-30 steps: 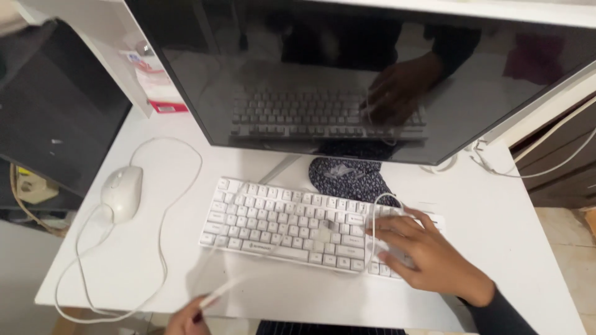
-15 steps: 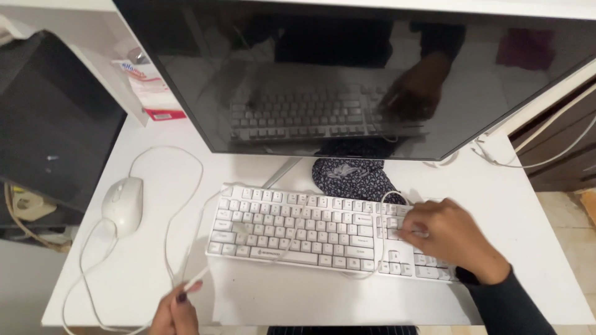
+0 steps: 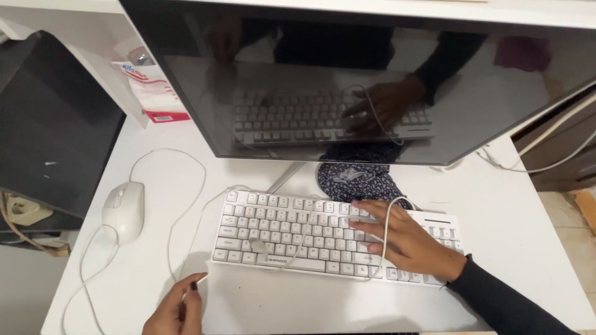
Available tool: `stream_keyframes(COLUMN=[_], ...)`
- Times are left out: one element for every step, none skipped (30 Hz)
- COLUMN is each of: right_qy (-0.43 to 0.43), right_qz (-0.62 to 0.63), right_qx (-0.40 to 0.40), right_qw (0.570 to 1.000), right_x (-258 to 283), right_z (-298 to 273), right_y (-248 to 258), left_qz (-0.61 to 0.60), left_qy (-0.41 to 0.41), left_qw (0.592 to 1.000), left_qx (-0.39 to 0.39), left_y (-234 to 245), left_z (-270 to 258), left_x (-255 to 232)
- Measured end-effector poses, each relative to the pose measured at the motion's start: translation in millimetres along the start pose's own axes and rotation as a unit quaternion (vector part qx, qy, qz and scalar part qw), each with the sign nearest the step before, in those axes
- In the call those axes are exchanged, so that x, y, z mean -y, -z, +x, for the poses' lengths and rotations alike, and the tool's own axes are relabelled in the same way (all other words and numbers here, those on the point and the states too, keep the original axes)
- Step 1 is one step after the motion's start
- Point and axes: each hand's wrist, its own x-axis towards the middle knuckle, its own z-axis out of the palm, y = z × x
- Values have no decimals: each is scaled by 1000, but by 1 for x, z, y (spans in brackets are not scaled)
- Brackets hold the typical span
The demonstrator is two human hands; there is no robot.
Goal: Cleaning the computer monitor, keyboard, and mouse on a desk.
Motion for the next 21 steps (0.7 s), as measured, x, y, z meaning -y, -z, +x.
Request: stream_keyframes(right_qy=[6,12,17,20,21,23,42,60,61,59,58,60,60,60,60,49,37,37,35,34,34], right_qz=[-24,-48,-45,-51,-58,-57,-58,-60,-60,-60,-59,-60,-62,-65,-66,-48,-31,-33,-30,-28,-31], right_qx=[9,19,23,49,72,74,75,76,76,86,97,96,100,105,105,120,134,134,134,134,130], right_qw=[1000,999,999,997,996,995,995,993,993,993,992,992,991,991,991,990,990,990,990,990,990], right_x=[-5,-9,-7,-4,-2,-1,0,0,1,2,3,2,2,1,4,6,8,10,11,12,9], right_z=[0,0,4,6,8,9,10,11,13,15,18,19,20,21,23,26,28,29,31,32,31], right_y=[-4,-7,-7,-7,-7,-8,-10,-10,-9,-8,-7,-8,-8,-8,-6,-4,-1,1,2,3,-1], left_qz=[12,24,23,101,178,178,185,191,191,208,225,226,211,196,196,188,181,179,198,216,216], left_qy=[-40,-80,-74,-149,-225,-223,-259,-294,-294,-320,-344,-344,-381,-418,-418,-424,-430,-432,-429,-427,-430], left_qw=[999,994,995,983,958,958,948,936,936,923,907,908,897,884,884,884,884,883,881,878,877], left_qx=[32,64,61,17,-25,-27,-6,14,12,51,88,85,78,71,71,53,35,34,15,-5,-7], left_y=[1,2,4,6,7,5,3,0,-6,-11,-17,-21,-26,-31,-34,-38,-42,-42,-41,-40,-37], left_z=[6,12,4,-3,-8,-12,-13,-15,-17,-19,-20,-24,-27,-30,-29,-28,-26,-23,-21,-19,-16], left_x=[11,22,9,-4,-18,-23,-29,-36,-41,-47,-53,-62,-72,-81,-83,-85,-87,-91,-95,-99,-103])
